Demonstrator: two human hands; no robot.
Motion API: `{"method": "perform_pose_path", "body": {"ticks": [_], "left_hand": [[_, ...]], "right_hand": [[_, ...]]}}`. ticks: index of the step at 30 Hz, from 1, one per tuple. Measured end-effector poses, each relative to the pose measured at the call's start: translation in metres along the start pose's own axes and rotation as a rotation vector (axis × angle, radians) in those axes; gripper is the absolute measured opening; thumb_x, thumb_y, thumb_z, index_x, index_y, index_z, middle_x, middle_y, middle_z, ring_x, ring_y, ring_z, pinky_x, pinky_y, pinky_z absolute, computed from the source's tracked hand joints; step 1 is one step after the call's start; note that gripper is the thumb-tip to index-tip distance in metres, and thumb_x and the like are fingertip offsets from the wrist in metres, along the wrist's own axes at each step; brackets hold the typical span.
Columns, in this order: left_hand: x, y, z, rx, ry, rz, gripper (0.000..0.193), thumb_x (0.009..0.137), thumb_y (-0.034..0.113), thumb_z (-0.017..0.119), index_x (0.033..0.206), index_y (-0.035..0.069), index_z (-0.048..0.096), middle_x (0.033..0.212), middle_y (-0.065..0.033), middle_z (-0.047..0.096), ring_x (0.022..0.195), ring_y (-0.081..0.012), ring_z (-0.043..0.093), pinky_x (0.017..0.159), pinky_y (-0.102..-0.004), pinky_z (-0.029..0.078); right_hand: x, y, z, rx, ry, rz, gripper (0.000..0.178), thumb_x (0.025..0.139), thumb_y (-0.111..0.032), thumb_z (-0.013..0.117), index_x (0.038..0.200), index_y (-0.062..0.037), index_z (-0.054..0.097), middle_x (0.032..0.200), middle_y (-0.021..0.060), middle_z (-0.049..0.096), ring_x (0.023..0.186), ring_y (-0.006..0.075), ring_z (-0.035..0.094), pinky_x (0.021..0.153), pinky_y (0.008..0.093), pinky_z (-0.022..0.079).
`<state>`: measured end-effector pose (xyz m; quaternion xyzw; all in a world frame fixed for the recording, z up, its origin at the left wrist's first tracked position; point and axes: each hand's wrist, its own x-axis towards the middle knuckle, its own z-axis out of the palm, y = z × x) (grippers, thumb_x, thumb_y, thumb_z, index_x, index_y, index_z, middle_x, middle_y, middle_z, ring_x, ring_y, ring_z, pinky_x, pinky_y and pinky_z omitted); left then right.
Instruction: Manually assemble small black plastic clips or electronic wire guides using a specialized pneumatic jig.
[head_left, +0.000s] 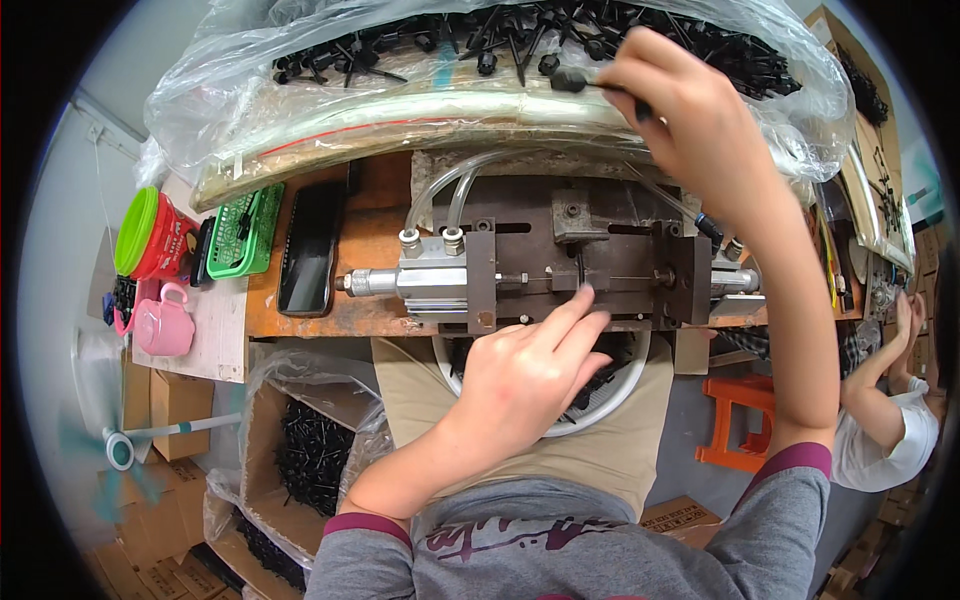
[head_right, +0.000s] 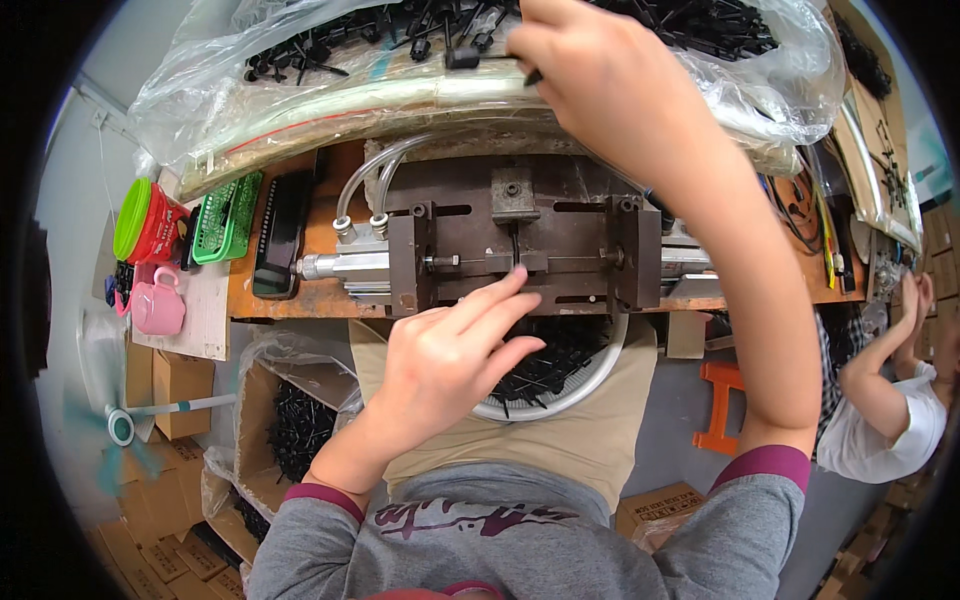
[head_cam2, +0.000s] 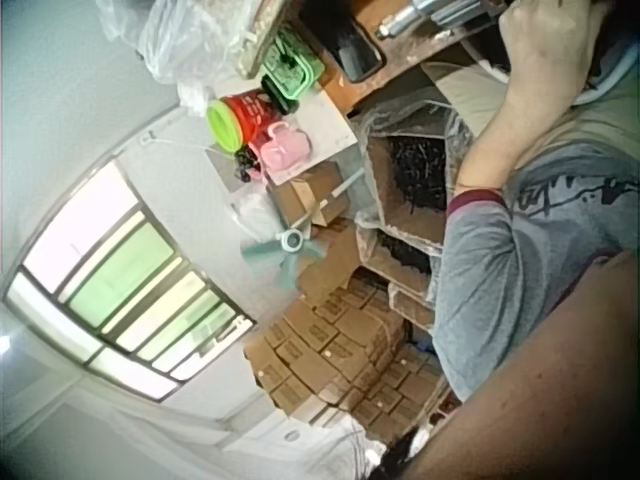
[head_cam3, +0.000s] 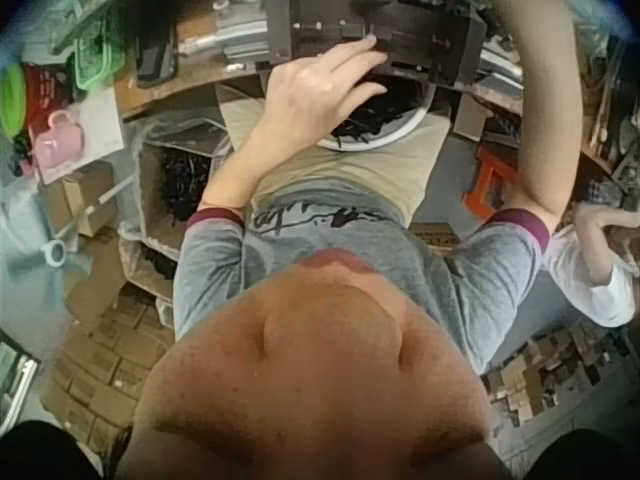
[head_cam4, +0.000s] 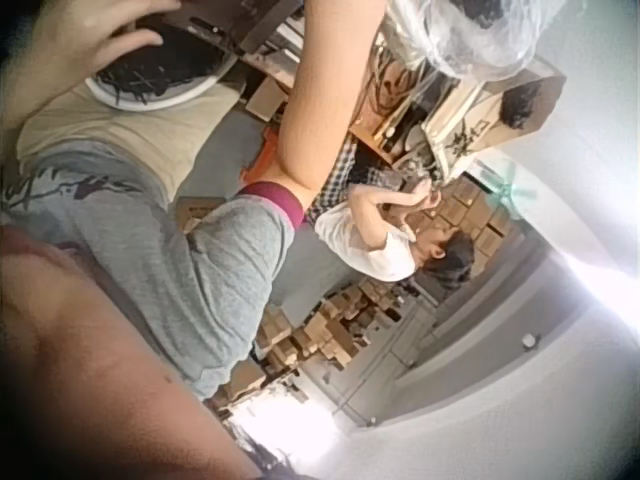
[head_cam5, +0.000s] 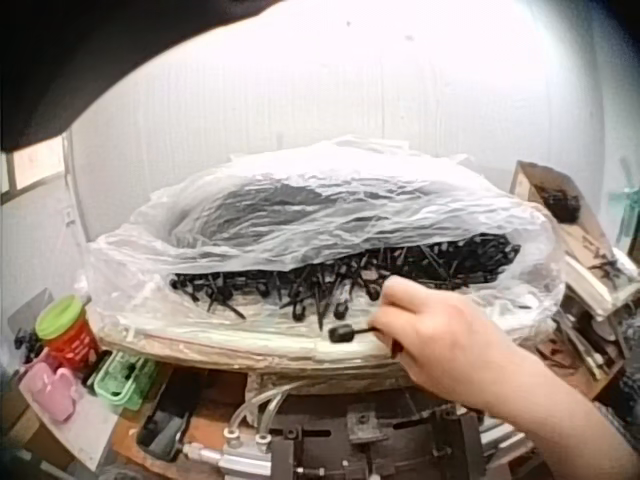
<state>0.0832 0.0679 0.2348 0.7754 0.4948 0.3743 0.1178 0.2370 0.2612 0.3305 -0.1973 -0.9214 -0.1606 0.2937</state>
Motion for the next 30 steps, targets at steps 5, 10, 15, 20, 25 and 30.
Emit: {"method": "perform_pose_path", "body": {"ticks": [5,10,15,20,25,30], "left_hand": [[0.014,0.011,-0.028,-0.623,0.376,-0.211,0.047,0.077,-0.015,0.074,0.123,-0.006,0.064,0.115,-0.0177,0.065,0.091,-0.0208,0.071,0.078,-0.0304,0.064],[0.008,0.016,-0.030,-0.669,0.273,-0.204,0.032,0.075,-0.014,0.077,0.106,-0.005,0.071,0.105,-0.0169,0.069,0.091,-0.0199,0.070,0.073,-0.0279,0.063],[-0.001,0.008,-0.023,-0.394,0.151,0.025,0.036,0.072,-0.007,0.081,0.107,-0.001,0.073,0.109,-0.0146,0.068,0.087,-0.0206,0.070,0.067,-0.0279,0.059],[-0.016,0.002,-0.001,-0.107,0.103,-0.004,0.037,0.074,-0.007,0.078,0.110,-0.002,0.071,0.123,-0.0172,0.065,0.083,-0.0230,0.069,0.072,-0.0285,0.057],[-0.015,-0.002,0.010,0.228,-0.032,0.107,0.026,0.079,0.003,0.072,0.104,-0.004,0.070,0.132,-0.0192,0.063,0.070,-0.0153,0.063,0.063,-0.0269,0.052],[-0.004,0.000,0.007,0.299,-0.089,0.059,0.031,0.078,0.013,0.077,0.106,0.003,0.071,0.129,-0.0133,0.067,0.067,-0.0159,0.066,0.060,-0.0276,0.051]], "right_hand": [[-0.051,-0.063,-0.010,-0.080,0.176,-0.235,0.038,0.062,-0.005,0.063,0.096,0.0108,0.068,0.096,0.0152,0.063,0.074,0.0240,0.064,0.064,0.0329,0.055],[-0.076,-0.089,-0.017,-0.069,0.119,-0.239,0.046,0.055,-0.012,0.061,0.093,0.0122,0.071,0.092,0.0167,0.065,0.076,0.0229,0.064,0.066,0.0306,0.056],[-0.093,-0.095,-0.006,0.011,0.174,-0.188,0.045,0.059,-0.013,0.062,0.096,0.0117,0.072,0.096,0.0181,0.068,0.081,0.0259,0.068,0.072,0.0342,0.060],[-0.107,-0.091,-0.019,0.267,0.203,0.244,0.034,0.076,0.008,0.068,0.110,0.0072,0.071,0.107,0.0185,0.068,0.087,0.0278,0.071,0.078,0.0324,0.060],[-0.114,-0.106,-0.029,0.779,0.303,0.734,0.022,0.083,0.013,0.069,0.104,0.0063,0.072,0.101,0.0154,0.069,0.083,0.0191,0.071,0.074,0.0270,0.058],[-0.109,-0.114,-0.048,1.181,0.149,1.092,0.012,0.082,0.007,0.074,0.094,0.0068,0.071,0.083,0.0105,0.069,0.063,0.0103,0.063,0.053,0.0186,0.047]]}}
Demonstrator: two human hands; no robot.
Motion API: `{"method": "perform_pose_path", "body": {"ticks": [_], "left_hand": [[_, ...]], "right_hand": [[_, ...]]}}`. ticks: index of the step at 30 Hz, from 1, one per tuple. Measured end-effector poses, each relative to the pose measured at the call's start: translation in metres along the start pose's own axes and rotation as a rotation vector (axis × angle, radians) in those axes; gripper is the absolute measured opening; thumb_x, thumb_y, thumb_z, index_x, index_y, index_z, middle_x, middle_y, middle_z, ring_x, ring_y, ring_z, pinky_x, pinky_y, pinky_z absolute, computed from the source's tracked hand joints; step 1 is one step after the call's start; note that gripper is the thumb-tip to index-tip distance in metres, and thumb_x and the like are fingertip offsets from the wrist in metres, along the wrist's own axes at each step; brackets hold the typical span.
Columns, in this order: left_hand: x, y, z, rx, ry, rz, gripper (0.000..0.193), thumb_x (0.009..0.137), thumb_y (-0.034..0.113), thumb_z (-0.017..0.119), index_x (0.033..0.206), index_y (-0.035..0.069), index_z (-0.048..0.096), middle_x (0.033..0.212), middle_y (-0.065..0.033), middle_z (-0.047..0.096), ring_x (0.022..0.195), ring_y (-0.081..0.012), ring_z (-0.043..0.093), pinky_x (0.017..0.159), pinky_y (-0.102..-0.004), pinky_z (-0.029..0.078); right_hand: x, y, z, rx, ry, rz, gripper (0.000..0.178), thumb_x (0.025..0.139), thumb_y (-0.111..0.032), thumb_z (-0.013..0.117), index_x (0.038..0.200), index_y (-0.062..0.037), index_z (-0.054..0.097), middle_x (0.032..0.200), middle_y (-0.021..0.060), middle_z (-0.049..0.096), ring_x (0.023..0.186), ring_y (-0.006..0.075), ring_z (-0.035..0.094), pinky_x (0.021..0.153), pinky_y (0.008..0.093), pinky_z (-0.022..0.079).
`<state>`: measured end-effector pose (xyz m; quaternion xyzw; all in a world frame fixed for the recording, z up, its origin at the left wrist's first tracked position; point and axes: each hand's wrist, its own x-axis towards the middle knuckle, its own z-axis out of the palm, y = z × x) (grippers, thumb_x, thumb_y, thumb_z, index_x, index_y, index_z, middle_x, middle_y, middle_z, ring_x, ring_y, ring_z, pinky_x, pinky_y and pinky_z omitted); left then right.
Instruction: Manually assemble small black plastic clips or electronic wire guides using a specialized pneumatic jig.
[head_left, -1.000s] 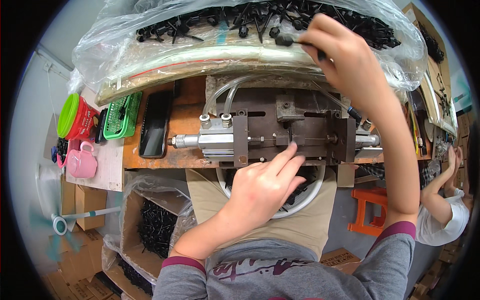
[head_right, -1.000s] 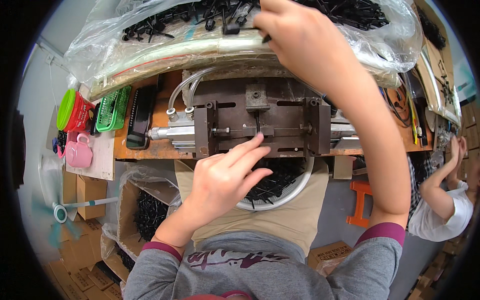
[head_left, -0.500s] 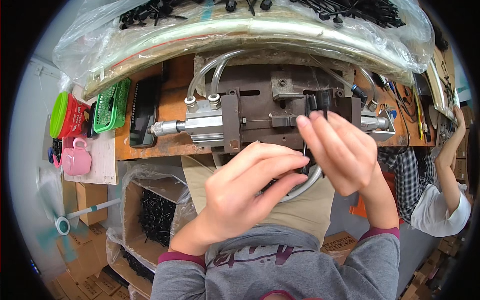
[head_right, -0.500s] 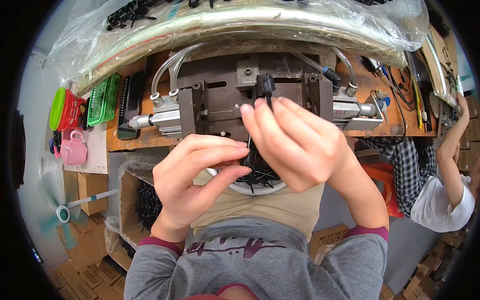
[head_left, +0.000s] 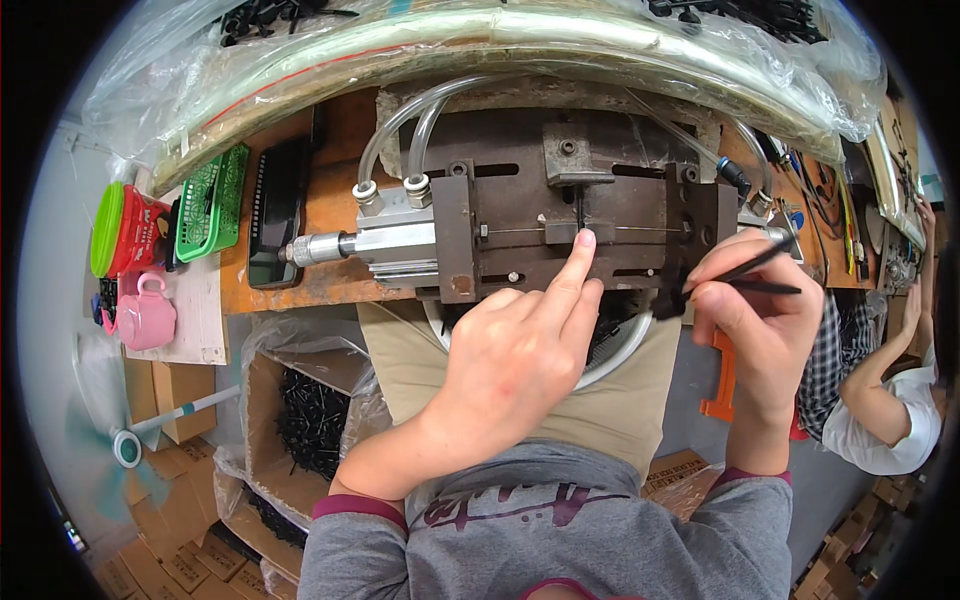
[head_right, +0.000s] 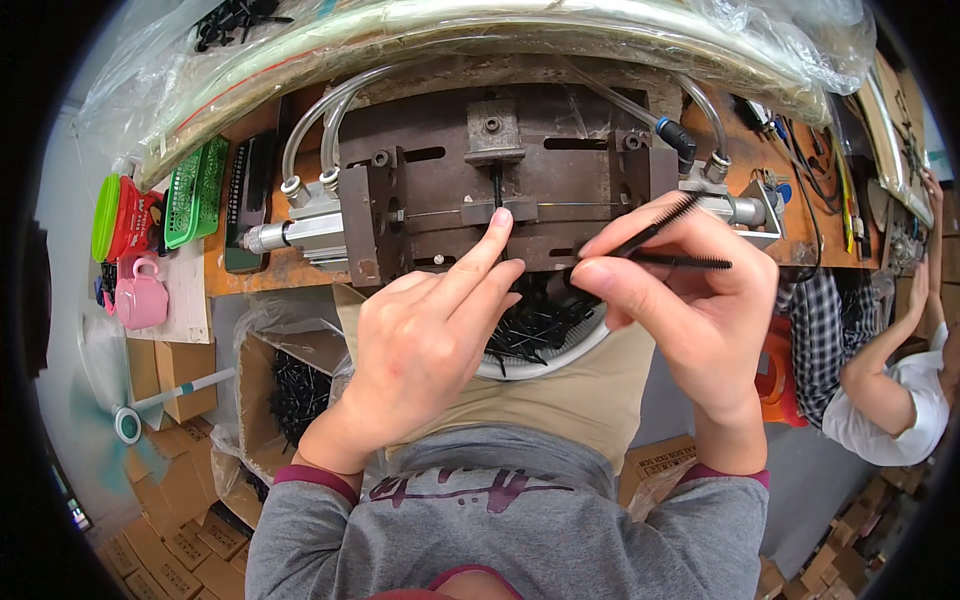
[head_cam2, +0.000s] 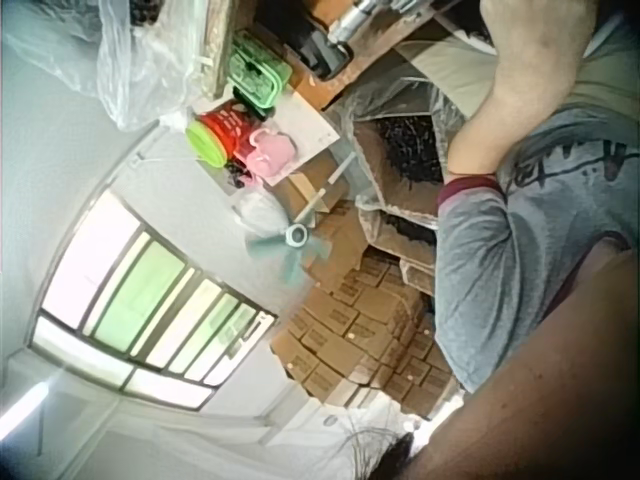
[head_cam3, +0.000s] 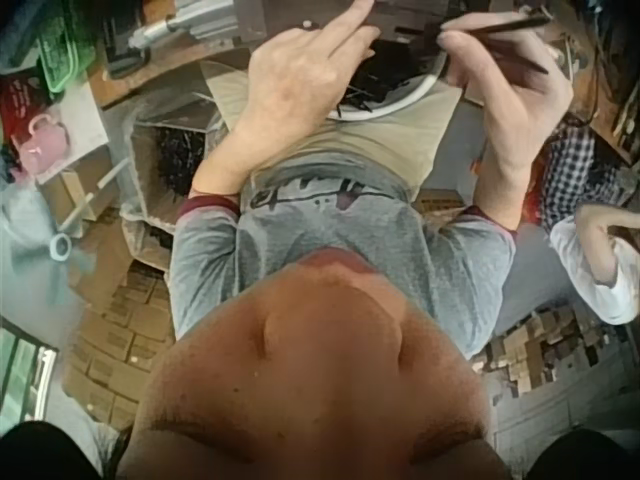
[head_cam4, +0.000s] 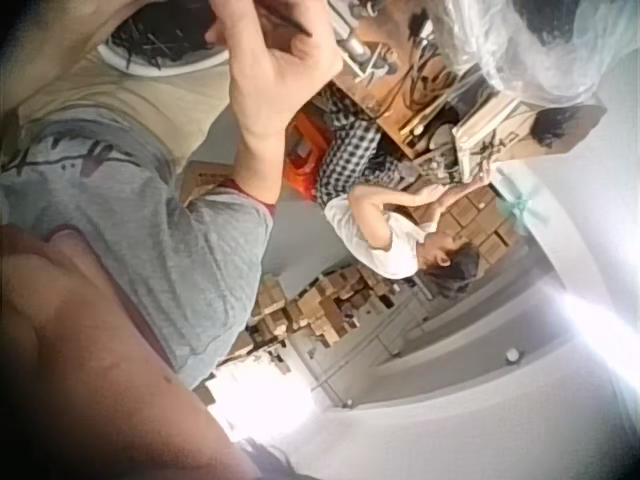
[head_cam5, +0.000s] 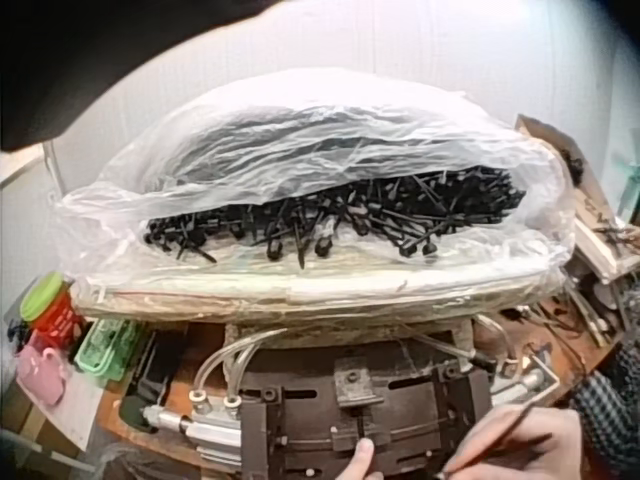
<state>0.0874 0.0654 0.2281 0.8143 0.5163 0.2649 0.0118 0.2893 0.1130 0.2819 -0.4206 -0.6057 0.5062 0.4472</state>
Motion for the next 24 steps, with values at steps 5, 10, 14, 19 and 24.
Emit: {"method": "perform_pose_path", "body": {"ticks": [5,10,14,19,24], "left_hand": [[0.003,-0.002,-0.005,-0.155,0.079,-0.022,0.036,0.074,0.010,0.082,0.108,0.003,0.072,0.120,-0.0132,0.071,0.072,-0.0180,0.069,0.062,-0.0285,0.054],[-0.004,0.010,-0.017,-0.541,0.177,0.089,0.042,0.068,-0.002,0.083,0.109,0.002,0.074,0.105,-0.0145,0.072,0.084,-0.0244,0.072,0.069,-0.0316,0.059],[-0.007,0.007,-0.020,-0.451,0.163,0.018,0.041,0.066,-0.002,0.081,0.106,0.000,0.073,0.106,-0.0126,0.070,0.082,-0.0257,0.070,0.069,-0.0340,0.057],[-0.009,0.000,0.008,-0.102,0.145,0.043,0.025,0.072,0.006,0.072,0.095,-0.002,0.070,0.123,-0.0181,0.067,0.072,-0.0182,0.065,0.066,-0.0296,0.055],[0.004,-0.004,0.007,-0.061,0.098,0.006,0.024,0.071,0.007,0.073,0.094,0.001,0.070,0.127,-0.0157,0.067,0.067,-0.0162,0.063,0.061,-0.0289,0.052]], "right_hand": [[-0.002,0.004,0.002,0.054,-0.039,0.262,0.013,0.088,-0.002,0.074,0.086,-0.0002,0.062,0.062,0.0036,0.063,0.041,0.0020,0.045,0.038,0.0178,0.028],[-0.003,0.012,0.009,0.305,-0.261,0.405,0.009,0.093,-0.003,0.068,0.091,0.0005,0.061,0.068,0.0067,0.066,0.044,0.0041,0.050,0.038,0.0192,0.032],[-0.001,0.012,0.007,0.218,-0.104,0.211,0.020,0.092,-0.002,0.067,0.109,0.0040,0.059,0.084,0.0121,0.070,0.057,0.0108,0.062,0.051,0.0215,0.049],[-0.002,0.011,0.002,0.238,-0.058,0.094,0.020,0.094,0.003,0.061,0.113,0.0073,0.057,0.101,0.0203,0.070,0.077,0.0193,0.071,0.067,0.0270,0.058],[-0.003,-0.003,-0.003,0.197,-0.069,0.179,0.016,0.094,0.004,0.061,0.109,0.0096,0.060,0.104,0.0229,0.071,0.077,0.0203,0.073,0.059,0.0259,0.058]]}}
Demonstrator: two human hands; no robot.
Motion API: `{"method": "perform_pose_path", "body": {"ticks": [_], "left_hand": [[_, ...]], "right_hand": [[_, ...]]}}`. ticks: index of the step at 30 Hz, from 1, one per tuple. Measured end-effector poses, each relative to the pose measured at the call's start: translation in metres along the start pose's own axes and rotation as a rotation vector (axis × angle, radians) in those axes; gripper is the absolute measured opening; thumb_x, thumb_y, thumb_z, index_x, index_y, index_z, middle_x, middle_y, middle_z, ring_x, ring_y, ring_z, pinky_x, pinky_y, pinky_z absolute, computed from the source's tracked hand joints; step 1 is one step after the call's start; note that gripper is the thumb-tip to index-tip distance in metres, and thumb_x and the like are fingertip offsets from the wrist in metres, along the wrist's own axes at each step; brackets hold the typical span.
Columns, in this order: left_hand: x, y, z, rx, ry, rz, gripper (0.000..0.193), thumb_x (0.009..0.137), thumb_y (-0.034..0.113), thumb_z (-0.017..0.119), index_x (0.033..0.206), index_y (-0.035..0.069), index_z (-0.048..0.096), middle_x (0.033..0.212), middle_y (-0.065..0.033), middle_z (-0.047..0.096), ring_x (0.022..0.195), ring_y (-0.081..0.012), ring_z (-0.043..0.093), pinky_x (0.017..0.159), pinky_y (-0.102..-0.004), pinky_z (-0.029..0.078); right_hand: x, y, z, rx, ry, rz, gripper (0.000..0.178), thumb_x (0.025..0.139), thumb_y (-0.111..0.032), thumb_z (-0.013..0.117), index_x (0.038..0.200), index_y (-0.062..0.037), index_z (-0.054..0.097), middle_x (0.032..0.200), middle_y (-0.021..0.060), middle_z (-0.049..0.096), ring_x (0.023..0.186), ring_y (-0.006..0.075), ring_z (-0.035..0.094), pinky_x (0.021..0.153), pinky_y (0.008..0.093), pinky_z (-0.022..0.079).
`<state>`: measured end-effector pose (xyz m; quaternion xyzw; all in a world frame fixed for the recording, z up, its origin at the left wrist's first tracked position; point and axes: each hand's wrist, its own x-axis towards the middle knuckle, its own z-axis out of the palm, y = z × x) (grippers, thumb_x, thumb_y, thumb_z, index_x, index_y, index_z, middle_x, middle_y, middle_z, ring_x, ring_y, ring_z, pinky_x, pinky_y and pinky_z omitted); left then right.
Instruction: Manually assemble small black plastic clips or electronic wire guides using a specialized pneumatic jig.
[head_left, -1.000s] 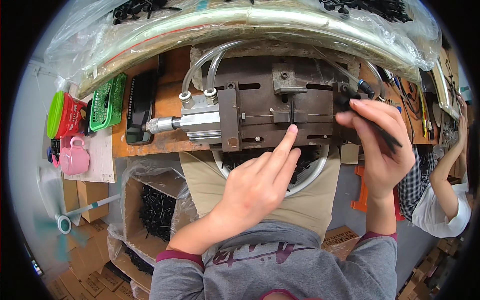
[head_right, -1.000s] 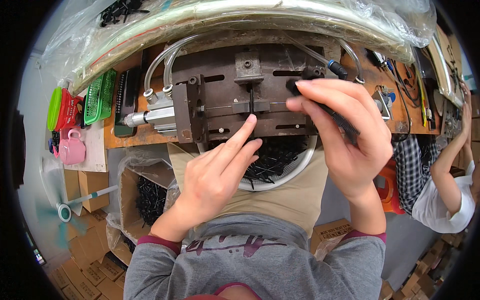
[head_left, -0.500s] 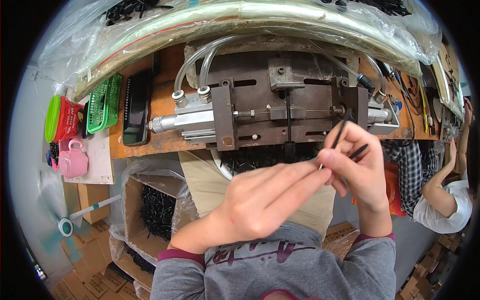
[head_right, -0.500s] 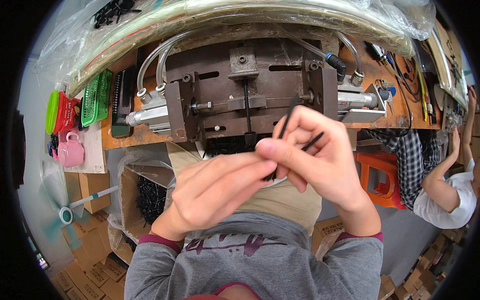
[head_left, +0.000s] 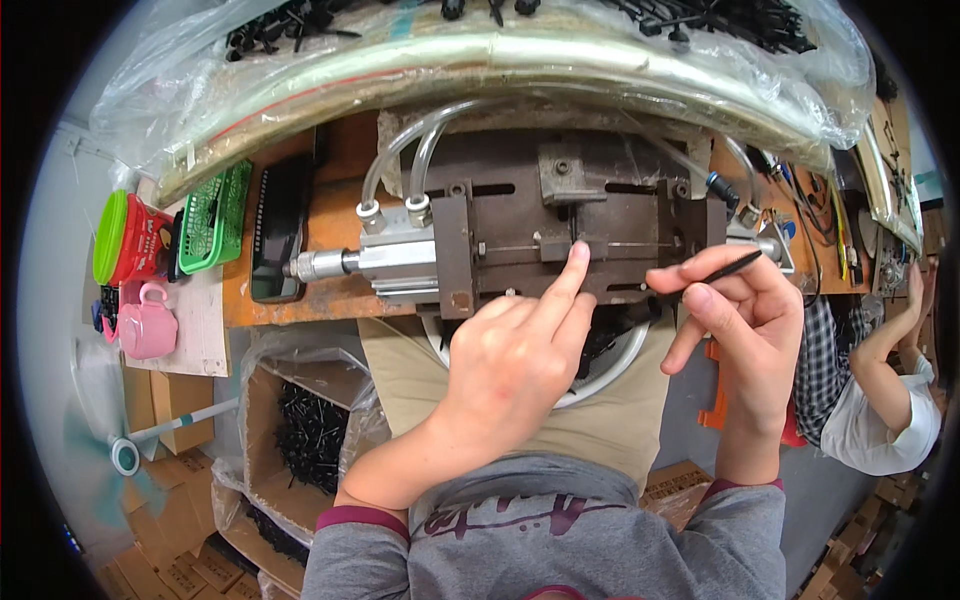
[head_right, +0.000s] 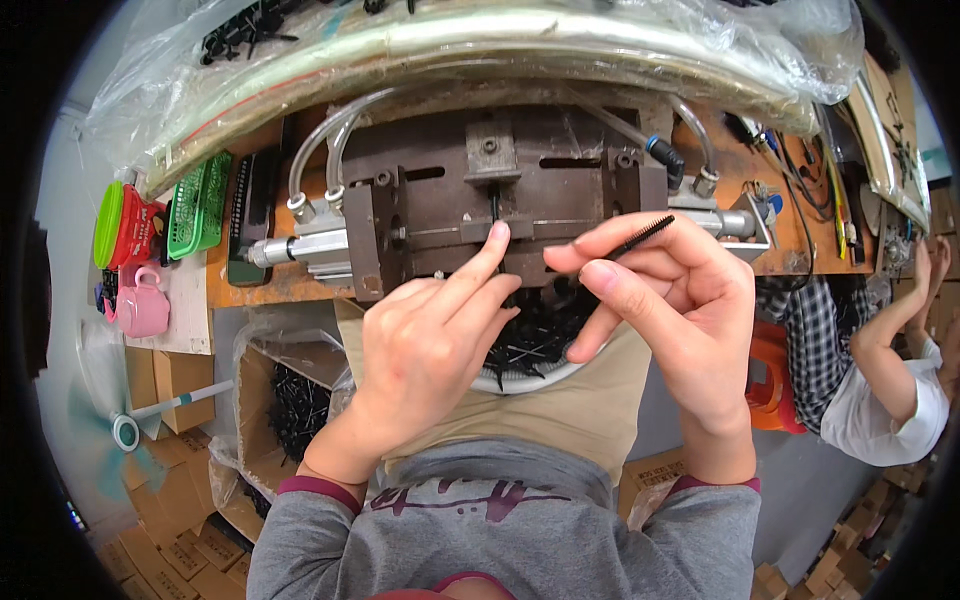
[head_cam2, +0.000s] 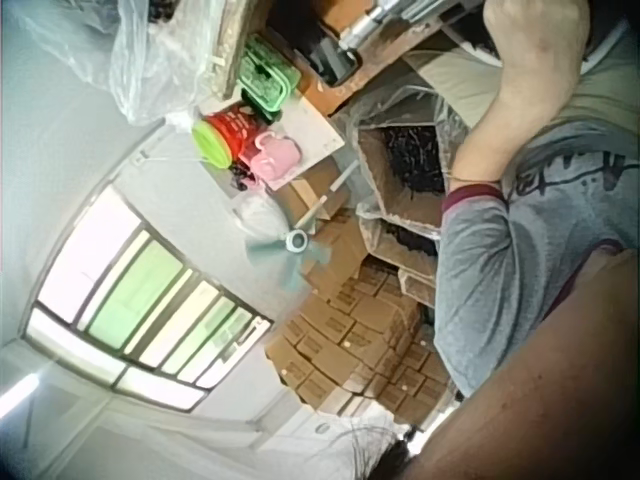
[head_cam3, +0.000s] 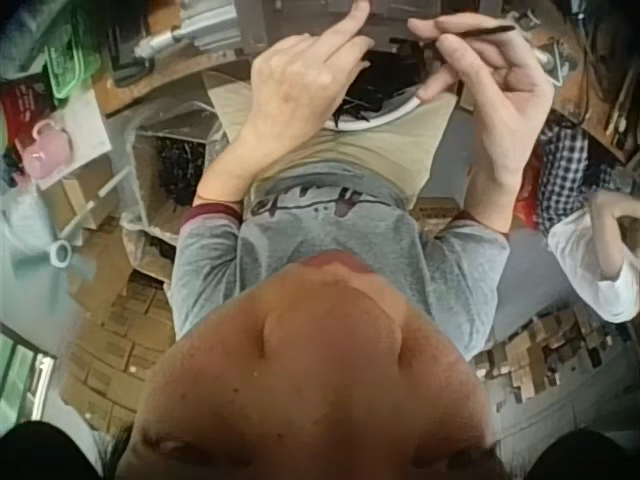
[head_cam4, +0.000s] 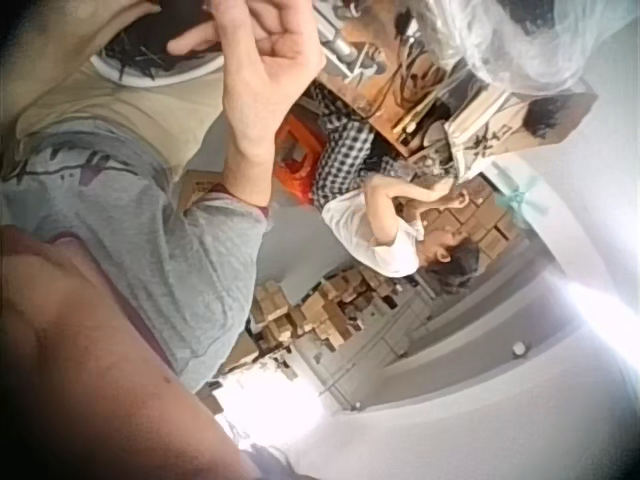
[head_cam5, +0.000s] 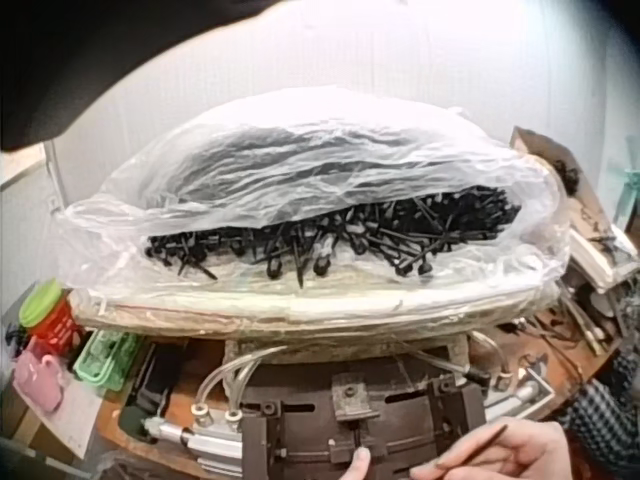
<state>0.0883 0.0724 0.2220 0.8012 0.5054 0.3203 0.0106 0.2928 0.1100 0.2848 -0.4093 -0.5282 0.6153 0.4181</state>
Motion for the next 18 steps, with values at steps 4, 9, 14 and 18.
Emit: {"method": "perform_pose_path", "body": {"ticks": [4,9,14,18], "left_hand": [[0.000,0.003,-0.009,-0.054,-0.059,-0.049,0.033,0.072,0.011,0.081,0.102,0.003,0.072,0.126,-0.0120,0.068,0.077,-0.0198,0.070,0.066,-0.0294,0.054],[0.011,0.011,-0.030,-0.416,0.145,0.048,0.042,0.068,0.004,0.084,0.108,0.000,0.073,0.110,-0.0154,0.072,0.089,-0.0253,0.073,0.073,-0.0316,0.059],[0.007,0.008,-0.046,-0.386,0.220,-0.007,0.037,0.069,-0.003,0.082,0.104,0.003,0.075,0.095,-0.0114,0.072,0.078,-0.0249,0.070,0.070,-0.0315,0.060],[-0.005,0.008,-0.032,-0.295,0.098,-0.130,0.033,0.069,-0.003,0.081,0.101,0.002,0.074,0.114,-0.0159,0.068,0.091,-0.0246,0.069,0.075,-0.0328,0.059]], "right_hand": [[0.010,0.009,-0.007,0.031,-0.025,-0.136,0.009,0.093,0.002,0.063,0.101,0.0067,0.065,0.102,0.0184,0.070,0.062,0.0115,0.064,0.049,0.0212,0.049],[0.019,0.005,0.015,0.270,-0.137,0.112,0.008,0.094,0.000,0.066,0.091,0.0041,0.060,0.098,0.0142,0.068,0.061,0.0118,0.064,0.050,0.0242,0.054],[0.071,-0.038,0.017,-0.409,-0.037,-0.305,0.018,0.094,-0.011,0.069,0.108,0.0019,0.069,0.085,0.0064,0.070,0.060,0.0101,0.063,0.052,0.0199,0.050],[0.145,-0.094,-0.020,-1.230,0.183,-0.620,0.039,0.075,-0.020,0.077,0.106,0.0017,0.070,0.089,0.0179,0.074,0.086,0.0302,0.071,0.078,0.0363,0.056]]}}
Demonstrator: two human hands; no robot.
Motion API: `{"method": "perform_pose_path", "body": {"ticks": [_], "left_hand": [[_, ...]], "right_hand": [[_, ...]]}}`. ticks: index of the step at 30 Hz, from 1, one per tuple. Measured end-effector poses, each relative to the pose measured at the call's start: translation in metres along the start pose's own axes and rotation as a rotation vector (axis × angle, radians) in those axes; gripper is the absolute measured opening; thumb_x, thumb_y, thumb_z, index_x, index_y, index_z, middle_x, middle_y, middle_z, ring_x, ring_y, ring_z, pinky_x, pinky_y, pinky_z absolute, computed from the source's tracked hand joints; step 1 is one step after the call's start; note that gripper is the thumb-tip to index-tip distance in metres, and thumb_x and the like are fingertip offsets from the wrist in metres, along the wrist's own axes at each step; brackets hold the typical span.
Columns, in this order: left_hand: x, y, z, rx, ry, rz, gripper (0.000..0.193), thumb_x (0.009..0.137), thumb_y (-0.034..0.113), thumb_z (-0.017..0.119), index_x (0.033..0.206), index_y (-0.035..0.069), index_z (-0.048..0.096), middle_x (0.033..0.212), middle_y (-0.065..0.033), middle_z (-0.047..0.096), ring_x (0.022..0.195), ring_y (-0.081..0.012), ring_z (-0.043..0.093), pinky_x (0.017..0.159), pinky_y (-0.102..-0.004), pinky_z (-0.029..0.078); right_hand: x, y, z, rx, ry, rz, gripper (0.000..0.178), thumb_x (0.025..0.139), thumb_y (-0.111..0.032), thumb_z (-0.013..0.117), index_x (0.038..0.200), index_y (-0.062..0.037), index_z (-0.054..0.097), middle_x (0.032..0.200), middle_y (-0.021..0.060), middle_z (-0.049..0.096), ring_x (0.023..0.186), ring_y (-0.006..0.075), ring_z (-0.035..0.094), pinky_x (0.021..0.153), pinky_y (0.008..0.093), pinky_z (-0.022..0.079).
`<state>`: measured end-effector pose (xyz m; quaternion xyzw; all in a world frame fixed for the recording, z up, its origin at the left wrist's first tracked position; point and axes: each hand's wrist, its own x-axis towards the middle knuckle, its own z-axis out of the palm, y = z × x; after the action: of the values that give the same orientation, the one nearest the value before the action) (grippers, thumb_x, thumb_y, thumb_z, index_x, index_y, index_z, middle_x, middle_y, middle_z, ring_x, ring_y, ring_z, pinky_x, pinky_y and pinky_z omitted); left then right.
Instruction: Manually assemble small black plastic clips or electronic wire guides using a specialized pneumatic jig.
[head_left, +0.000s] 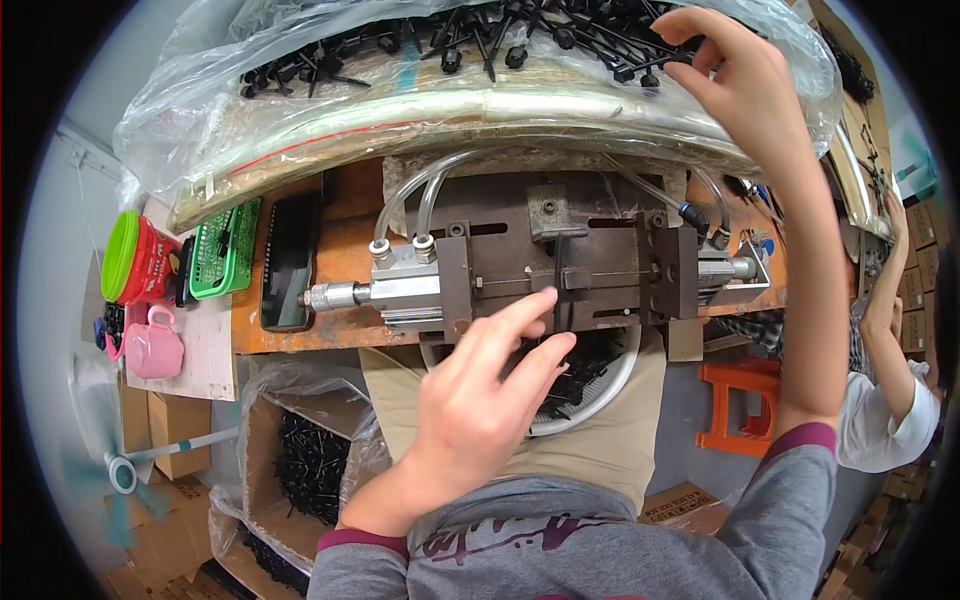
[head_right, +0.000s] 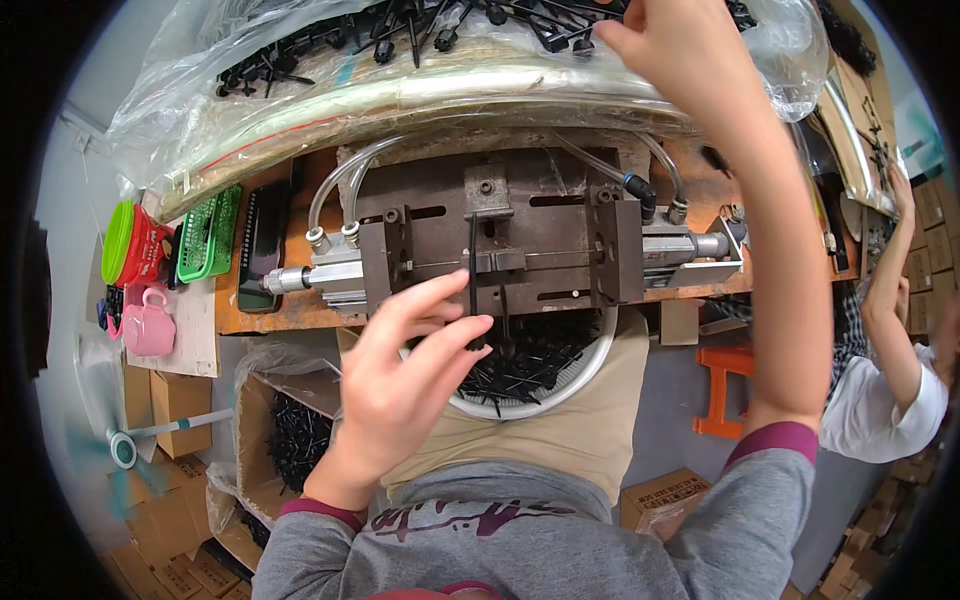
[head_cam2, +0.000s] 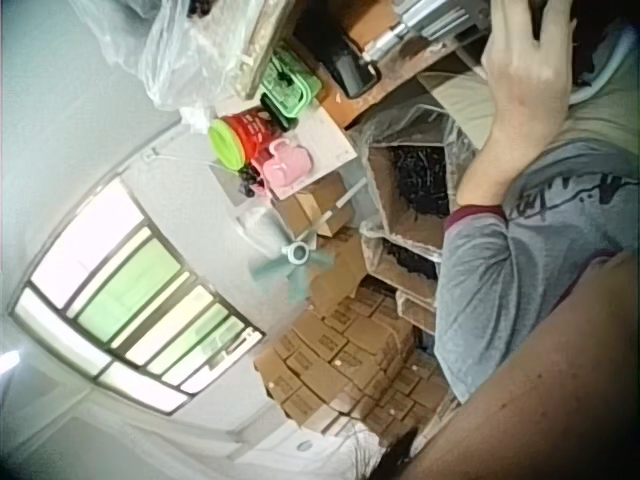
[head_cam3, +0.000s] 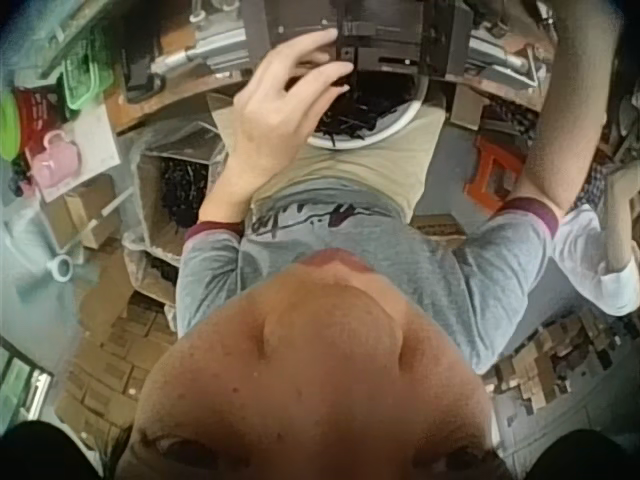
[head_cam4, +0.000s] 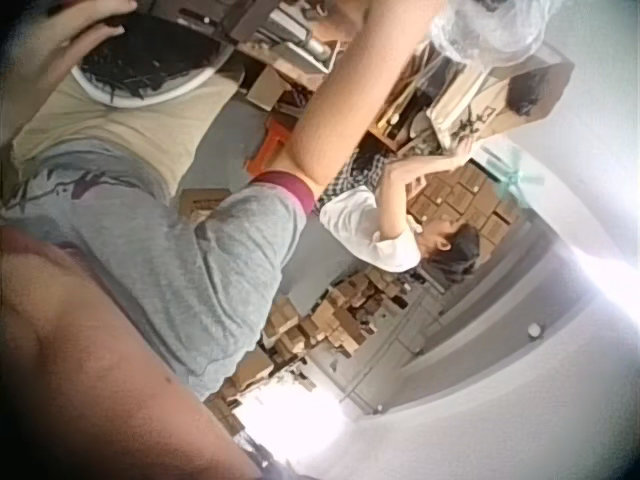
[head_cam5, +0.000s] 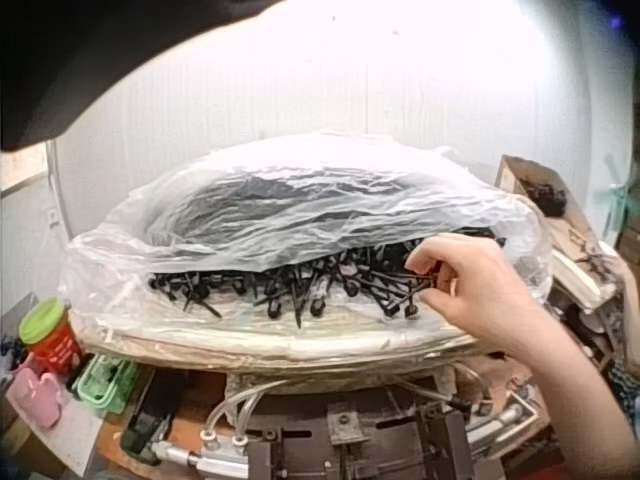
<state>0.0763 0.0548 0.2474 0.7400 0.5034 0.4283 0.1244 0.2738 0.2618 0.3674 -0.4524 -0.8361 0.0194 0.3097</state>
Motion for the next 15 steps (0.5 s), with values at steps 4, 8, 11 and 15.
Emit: {"method": "perform_pose_path", "body": {"ticks": [4,8,11,15], "left_hand": [[-0.012,-0.011,0.023,0.177,-0.054,0.073,0.028,0.070,0.002,0.079,0.096,-0.001,0.068,0.131,-0.0195,0.063,0.096,-0.0277,0.069,0.082,-0.0354,0.058],[-0.006,-0.010,0.034,0.279,-0.068,0.117,0.026,0.070,0.004,0.078,0.095,0.000,0.069,0.130,-0.0189,0.064,0.086,-0.0254,0.071,0.078,-0.0342,0.057],[-0.002,-0.012,0.037,0.302,-0.046,0.120,0.025,0.070,0.006,0.078,0.094,0.000,0.069,0.130,-0.0182,0.065,0.078,-0.0241,0.071,0.074,-0.0329,0.057],[-0.001,-0.016,0.036,0.306,-0.061,0.115,0.025,0.069,0.006,0.079,0.092,0.001,0.070,0.130,-0.0170,0.065,0.072,-0.0227,0.070,0.068,-0.0308,0.057]], "right_hand": [[0.044,0.019,0.020,-0.144,-0.248,0.095,0.046,0.082,-0.034,0.076,0.101,0.0073,0.068,0.092,0.0224,0.073,0.089,0.0313,0.071,0.080,0.0387,0.055],[0.071,0.013,0.044,-0.398,-0.413,0.115,0.054,0.071,-0.038,0.078,0.100,0.0074,0.069,0.093,0.0271,0.071,0.092,0.0376,0.069,0.083,0.0399,0.055],[0.074,0.019,0.059,-0.295,-0.383,0.036,0.053,0.066,-0.035,0.078,0.097,0.0075,0.069,0.093,0.0276,0.070,0.091,0.0390,0.069,0.083,0.0417,0.054],[0.071,-0.003,0.052,-0.287,-0.418,-0.017,0.049,0.066,-0.031,0.078,0.096,0.0064,0.069,0.093,0.0261,0.071,0.091,0.0374,0.069,0.081,0.0420,0.054]]}}
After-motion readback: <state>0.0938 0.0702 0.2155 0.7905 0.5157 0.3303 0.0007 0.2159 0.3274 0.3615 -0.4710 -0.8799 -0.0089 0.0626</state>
